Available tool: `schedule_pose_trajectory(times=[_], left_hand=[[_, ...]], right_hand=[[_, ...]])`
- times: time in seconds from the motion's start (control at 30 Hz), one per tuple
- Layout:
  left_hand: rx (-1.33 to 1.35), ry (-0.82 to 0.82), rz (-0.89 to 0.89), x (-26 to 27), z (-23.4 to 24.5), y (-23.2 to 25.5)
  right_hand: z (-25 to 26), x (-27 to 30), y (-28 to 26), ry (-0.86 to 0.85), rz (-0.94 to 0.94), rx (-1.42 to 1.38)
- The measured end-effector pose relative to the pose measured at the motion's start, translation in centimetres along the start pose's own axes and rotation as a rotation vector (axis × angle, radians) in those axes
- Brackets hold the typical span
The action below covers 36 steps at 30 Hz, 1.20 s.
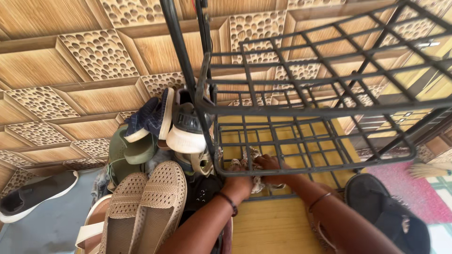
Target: The person cleans a black metal shoe rack using a patterned cloth. They wipe the top frame, side rails, and lower grid sections of the rack while sitting on the floor. Several pairs of shoes are visible on the floor beside the rack.
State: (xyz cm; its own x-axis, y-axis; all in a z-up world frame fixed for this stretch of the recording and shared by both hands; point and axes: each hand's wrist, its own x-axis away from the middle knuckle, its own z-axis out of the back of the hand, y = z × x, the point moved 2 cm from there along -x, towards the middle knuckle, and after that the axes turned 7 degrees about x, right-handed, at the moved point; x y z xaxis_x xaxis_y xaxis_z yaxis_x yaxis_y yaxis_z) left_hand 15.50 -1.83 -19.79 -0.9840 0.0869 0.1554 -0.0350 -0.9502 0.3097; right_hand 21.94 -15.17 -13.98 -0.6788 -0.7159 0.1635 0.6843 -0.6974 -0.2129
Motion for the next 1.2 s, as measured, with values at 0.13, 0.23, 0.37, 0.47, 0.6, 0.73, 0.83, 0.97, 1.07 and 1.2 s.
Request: schedule_pose_trajectory(times=[0.13, 0.23, 0.37, 0.47, 0.6, 0.73, 0.83, 0.97, 1.07, 1.2], left_hand=[[0.012, -0.021, 0.122, -2.5, 2.1, 0.5], [-0.077, 0.322, 0.070, -4.5, 4.3, 0.5], [-0.086, 0.051, -0.021, -4.2, 3.6, 0.6], [-0.174, -0.148, 0.174, -3.7, 4.1, 0.5], [-0.183, -0.125, 0.178, -5.1, 7.4, -0.4], [-0.221, -0.169, 0.147, -5.2, 8.2, -0.4], [-0.243, -0.189, 0.136, -4.8, 8.4, -0.3], [-0.247, -0.203, 0.104, -5.1, 7.9, 0.4], [-0.267, -0.227, 0.093, -4.3, 7.2, 0.2], [-0.302, -0.273, 0.111, -3.7, 6.3, 0.7]], right_hand=[[1.4, -1.7, 0.7, 0.048, -0.126, -0.045], [1.4, -2.8, 2.0, 0.236, -0.109, -0.057], [-0.1, -3.6, 2.9, 0.383, 0.278, -0.048], [-0.6, -3.9, 3.9, 0.101, 0.124, -0.073], [1.4, -4.1, 3.9, 0.089, -0.010, -0.079], [3.4, -4.6, 2.5, 0.008, -0.002, -0.041], [4.1, -4.8, 2.0, -0.150, -0.123, 0.002], [3.7, -4.8, 3.0, -0.278, -0.252, -0.139], [3.4, -5.8, 3.5, -0.176, -0.135, 0.002], [2.0, -6.0, 4.8, -0.123, -0.077, 0.069]])
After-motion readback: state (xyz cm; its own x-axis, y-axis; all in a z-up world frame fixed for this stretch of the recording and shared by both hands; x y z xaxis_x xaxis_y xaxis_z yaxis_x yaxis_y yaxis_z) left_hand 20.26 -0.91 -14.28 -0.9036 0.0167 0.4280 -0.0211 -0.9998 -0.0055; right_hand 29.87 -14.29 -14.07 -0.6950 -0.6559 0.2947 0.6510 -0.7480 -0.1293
